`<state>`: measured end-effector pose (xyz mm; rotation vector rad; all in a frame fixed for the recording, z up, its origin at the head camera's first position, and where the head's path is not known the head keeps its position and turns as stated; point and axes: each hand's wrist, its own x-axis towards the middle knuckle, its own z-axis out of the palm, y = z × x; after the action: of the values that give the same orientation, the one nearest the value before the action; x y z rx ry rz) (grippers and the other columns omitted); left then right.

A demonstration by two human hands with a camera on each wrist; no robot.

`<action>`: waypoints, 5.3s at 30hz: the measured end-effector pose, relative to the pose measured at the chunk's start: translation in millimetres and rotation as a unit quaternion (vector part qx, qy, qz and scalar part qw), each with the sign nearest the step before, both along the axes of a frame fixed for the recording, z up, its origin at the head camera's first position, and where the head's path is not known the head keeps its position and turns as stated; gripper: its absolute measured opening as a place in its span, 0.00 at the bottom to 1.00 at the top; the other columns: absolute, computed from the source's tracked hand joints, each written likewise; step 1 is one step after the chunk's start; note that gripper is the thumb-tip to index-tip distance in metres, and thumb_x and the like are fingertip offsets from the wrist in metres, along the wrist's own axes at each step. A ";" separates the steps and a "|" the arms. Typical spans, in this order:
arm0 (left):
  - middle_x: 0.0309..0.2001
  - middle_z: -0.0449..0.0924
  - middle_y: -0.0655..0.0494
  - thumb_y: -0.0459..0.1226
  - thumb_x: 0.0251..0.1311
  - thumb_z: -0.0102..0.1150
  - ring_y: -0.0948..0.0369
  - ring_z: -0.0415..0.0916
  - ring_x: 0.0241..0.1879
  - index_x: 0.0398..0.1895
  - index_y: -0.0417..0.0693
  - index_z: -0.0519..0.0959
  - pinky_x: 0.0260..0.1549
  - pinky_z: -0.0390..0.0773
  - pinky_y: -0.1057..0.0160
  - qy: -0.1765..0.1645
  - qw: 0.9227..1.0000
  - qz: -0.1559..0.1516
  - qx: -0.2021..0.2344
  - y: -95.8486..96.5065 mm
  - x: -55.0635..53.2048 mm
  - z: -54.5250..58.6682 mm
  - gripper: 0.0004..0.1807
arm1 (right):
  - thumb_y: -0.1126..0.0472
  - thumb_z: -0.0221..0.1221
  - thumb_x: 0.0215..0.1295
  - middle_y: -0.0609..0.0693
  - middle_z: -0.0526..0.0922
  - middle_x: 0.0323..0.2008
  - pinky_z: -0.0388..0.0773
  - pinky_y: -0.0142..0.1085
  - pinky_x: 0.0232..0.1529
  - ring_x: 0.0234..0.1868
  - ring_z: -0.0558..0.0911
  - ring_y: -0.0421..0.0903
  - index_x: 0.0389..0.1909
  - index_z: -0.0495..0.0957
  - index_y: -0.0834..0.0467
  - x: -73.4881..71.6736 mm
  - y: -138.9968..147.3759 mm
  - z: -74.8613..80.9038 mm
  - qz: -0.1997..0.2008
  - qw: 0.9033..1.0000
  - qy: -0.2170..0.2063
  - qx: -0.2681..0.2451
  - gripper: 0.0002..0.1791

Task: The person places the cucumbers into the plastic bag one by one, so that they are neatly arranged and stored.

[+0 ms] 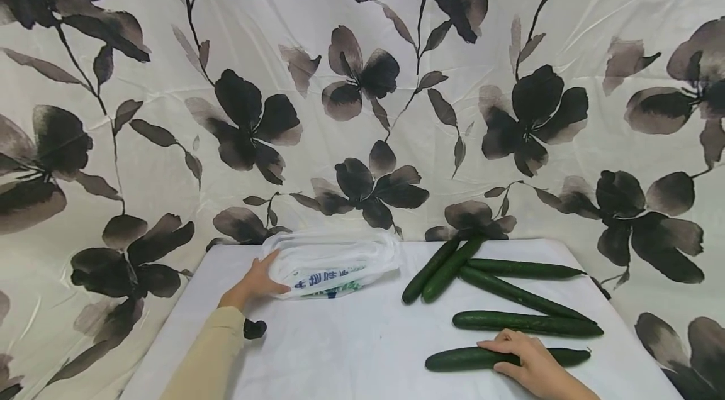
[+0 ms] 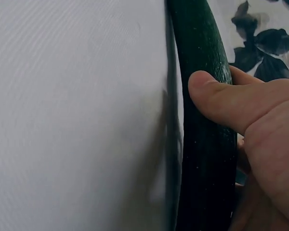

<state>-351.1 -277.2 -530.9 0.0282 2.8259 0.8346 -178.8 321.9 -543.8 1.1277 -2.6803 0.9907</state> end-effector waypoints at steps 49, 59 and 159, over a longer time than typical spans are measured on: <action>0.72 0.37 0.24 0.50 0.39 0.79 0.28 0.36 0.69 0.77 0.43 0.42 0.61 0.47 0.29 -0.006 0.999 0.028 0.014 -0.7 1.9 -9.0 0.68 | 0.61 0.68 0.57 0.43 0.76 0.42 0.70 0.29 0.31 0.33 0.70 0.37 0.57 0.80 0.46 -76.1 -190.9 88.7 0.028 0.986 0.164 -0.008 0.25; 0.72 0.37 0.25 0.49 0.39 0.78 0.29 0.34 0.70 0.76 0.40 0.43 0.62 0.44 0.30 0.005 1.000 0.011 0.027 -0.7 0.1 -2.8 0.67 | 0.60 0.67 0.59 0.44 0.76 0.42 0.71 0.29 0.30 0.33 0.72 0.38 0.57 0.80 0.46 -99.0 -224.2 111.3 0.053 0.989 0.141 -0.012 0.23; 0.72 0.41 0.25 0.47 0.40 0.79 0.28 0.41 0.69 0.75 0.43 0.46 0.60 0.51 0.29 0.007 0.999 0.040 0.035 2.3 4.8 -7.8 0.64 | 0.54 0.75 0.47 0.42 0.85 0.40 0.77 0.37 0.48 0.44 0.82 0.42 0.39 0.86 0.50 -249.2 -347.2 10.2 -0.122 0.991 -0.002 -0.059 0.16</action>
<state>-346.3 -274.9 -538.7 -0.0697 2.8268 0.9536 -428.0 -25.3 -533.6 0.7540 -2.6396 1.0896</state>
